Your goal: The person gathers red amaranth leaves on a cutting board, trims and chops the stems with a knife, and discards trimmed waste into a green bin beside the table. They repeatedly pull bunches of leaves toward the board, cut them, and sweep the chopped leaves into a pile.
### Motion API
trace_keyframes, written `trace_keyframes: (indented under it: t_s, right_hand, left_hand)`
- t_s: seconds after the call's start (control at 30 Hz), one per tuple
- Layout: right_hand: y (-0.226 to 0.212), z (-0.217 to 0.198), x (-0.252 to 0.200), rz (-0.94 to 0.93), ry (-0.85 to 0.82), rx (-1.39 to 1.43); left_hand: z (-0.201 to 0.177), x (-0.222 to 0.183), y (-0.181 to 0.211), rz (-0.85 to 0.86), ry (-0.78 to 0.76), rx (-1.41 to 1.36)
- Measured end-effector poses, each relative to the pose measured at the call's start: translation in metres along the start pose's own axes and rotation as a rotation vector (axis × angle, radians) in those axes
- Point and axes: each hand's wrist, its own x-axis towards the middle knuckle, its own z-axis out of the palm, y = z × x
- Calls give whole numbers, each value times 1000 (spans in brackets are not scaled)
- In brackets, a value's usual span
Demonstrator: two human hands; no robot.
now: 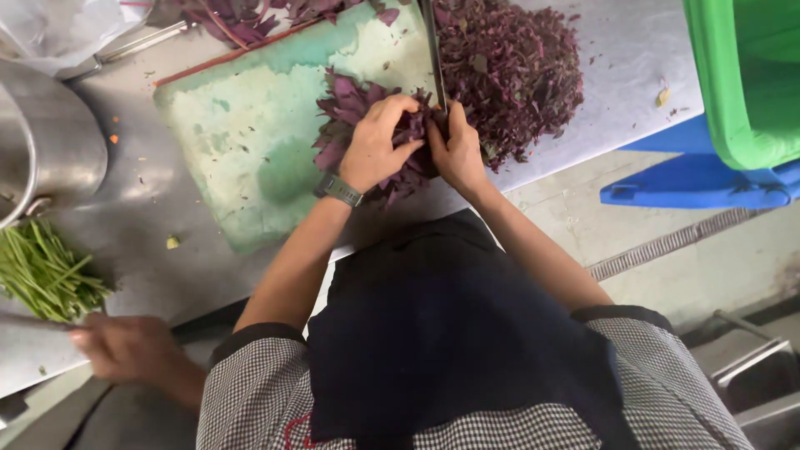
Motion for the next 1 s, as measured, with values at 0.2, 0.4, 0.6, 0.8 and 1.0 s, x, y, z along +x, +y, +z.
trace_keyframes:
  t_s: [0.2, 0.4, 0.6, 0.8, 1.0]
  right_hand:
    - [11, -14, -6, -12, -21, -177]
    - [-48, -66, -64, -2, -147, -463]
    - [-45, -70, -113, 143, -250, -671]
    - [-68, -79, -122, 307, -335, -770]
    - [28, -30, -89, 277, -275, -619]
  left_hand:
    - [-9, 9, 0, 89, -112, 67]
    - [-9, 13, -2, 181, -119, 103]
    - [-14, 18, 6, 199, -146, 145]
    - [-13, 17, 6, 189, -165, 128]
    - [-12, 18, 1, 175, -172, 98]
